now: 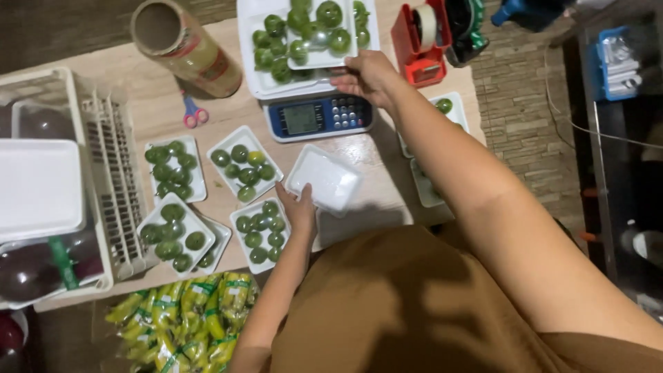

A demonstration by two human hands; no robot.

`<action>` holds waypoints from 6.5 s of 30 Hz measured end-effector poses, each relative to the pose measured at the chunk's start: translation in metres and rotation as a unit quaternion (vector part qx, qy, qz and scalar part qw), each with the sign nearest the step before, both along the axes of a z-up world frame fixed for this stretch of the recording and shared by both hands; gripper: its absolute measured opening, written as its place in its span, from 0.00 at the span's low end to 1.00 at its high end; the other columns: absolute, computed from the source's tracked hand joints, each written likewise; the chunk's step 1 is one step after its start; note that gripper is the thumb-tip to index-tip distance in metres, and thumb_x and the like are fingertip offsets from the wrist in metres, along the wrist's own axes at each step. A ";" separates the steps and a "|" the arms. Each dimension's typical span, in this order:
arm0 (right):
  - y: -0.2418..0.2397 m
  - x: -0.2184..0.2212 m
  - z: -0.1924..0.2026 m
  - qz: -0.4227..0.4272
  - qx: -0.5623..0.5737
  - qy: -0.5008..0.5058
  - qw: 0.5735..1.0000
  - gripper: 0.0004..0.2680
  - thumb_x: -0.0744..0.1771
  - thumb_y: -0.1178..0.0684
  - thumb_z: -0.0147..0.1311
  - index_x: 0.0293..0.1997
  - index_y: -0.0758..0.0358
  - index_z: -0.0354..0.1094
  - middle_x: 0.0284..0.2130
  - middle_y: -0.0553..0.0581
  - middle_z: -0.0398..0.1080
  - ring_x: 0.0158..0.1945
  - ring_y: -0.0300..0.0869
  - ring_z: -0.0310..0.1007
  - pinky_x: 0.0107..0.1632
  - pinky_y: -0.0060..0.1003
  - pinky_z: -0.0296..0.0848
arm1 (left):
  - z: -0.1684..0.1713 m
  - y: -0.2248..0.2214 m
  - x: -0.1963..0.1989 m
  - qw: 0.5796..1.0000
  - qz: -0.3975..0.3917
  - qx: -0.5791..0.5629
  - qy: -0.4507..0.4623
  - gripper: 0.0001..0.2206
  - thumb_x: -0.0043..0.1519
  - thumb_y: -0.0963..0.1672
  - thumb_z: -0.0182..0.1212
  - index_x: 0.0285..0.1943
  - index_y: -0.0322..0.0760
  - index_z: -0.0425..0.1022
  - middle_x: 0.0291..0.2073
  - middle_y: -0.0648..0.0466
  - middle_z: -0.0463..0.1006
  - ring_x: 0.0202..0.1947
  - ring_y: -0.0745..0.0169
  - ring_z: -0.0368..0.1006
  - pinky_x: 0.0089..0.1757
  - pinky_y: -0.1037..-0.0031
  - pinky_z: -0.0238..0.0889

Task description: The person is placing eggplants into white foam trays and wrapping them with clear plastic film using a manual dispenser.

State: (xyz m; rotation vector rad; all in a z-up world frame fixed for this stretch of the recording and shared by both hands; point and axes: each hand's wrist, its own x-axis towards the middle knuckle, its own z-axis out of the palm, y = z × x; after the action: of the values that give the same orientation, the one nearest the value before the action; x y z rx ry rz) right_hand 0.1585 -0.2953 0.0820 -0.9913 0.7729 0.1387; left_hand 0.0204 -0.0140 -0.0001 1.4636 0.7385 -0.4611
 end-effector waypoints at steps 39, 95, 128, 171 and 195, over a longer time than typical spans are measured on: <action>-0.145 -0.081 -0.088 -0.177 -0.210 0.032 0.961 0.06 0.65 0.53 0.60 0.40 0.62 0.77 0.26 0.54 0.69 0.26 0.39 0.69 0.27 0.31 0.73 | 0.011 -0.330 0.096 0.830 -0.481 0.255 -0.118 0.11 0.69 0.51 0.54 0.59 0.59 0.69 0.44 0.45 0.84 0.53 0.37 0.78 0.55 0.50 0.68; -0.121 -0.245 -0.067 -0.010 -0.268 -0.044 0.962 0.12 0.70 0.62 0.52 0.61 0.60 0.60 0.28 0.52 0.67 0.28 0.35 0.68 0.28 0.25 0.68 | 0.071 -0.204 0.059 0.895 -0.269 -0.017 -0.356 0.10 0.66 0.44 0.56 0.53 0.47 0.81 0.47 0.49 0.84 0.52 0.49 0.79 0.54 0.62 0.71; 0.002 -0.164 -0.116 0.347 -0.433 -0.028 0.831 0.13 0.68 0.53 0.62 0.53 0.60 0.61 0.28 0.58 0.72 0.37 0.52 0.76 0.45 0.48 0.72 | -0.056 -0.007 0.015 0.910 -0.330 0.252 0.014 0.19 0.69 0.57 0.52 0.69 0.89 0.61 0.66 0.60 0.53 0.68 0.50 0.46 0.64 0.58 0.45; -0.014 -0.191 -0.109 0.116 -0.583 -0.059 0.802 0.13 0.72 0.45 0.51 0.55 0.65 0.63 0.42 0.69 0.66 0.51 0.69 0.68 0.55 0.62 0.62 | 0.002 -0.045 -0.001 0.741 -0.398 0.410 -0.353 0.35 0.63 0.50 0.66 0.77 0.33 0.56 0.72 0.36 0.57 0.73 0.31 0.51 0.65 0.43 0.45; -0.152 -0.072 -0.123 -0.084 -0.462 0.051 0.881 0.05 0.66 0.47 0.62 0.33 0.51 0.81 0.28 0.54 0.71 0.40 0.50 0.75 0.47 0.42 0.75 | -0.019 -0.314 0.120 0.774 -0.536 0.293 -0.164 0.17 0.66 0.57 0.53 0.64 0.70 0.71 0.40 0.67 0.85 0.52 0.52 0.81 0.57 0.54 0.69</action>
State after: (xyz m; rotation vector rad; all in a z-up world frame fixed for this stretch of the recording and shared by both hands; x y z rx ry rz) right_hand 0.0870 -0.4468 -0.0411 -1.8202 1.0430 -0.3753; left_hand 0.1408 -0.3279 -0.0192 2.4371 -0.3857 -0.8350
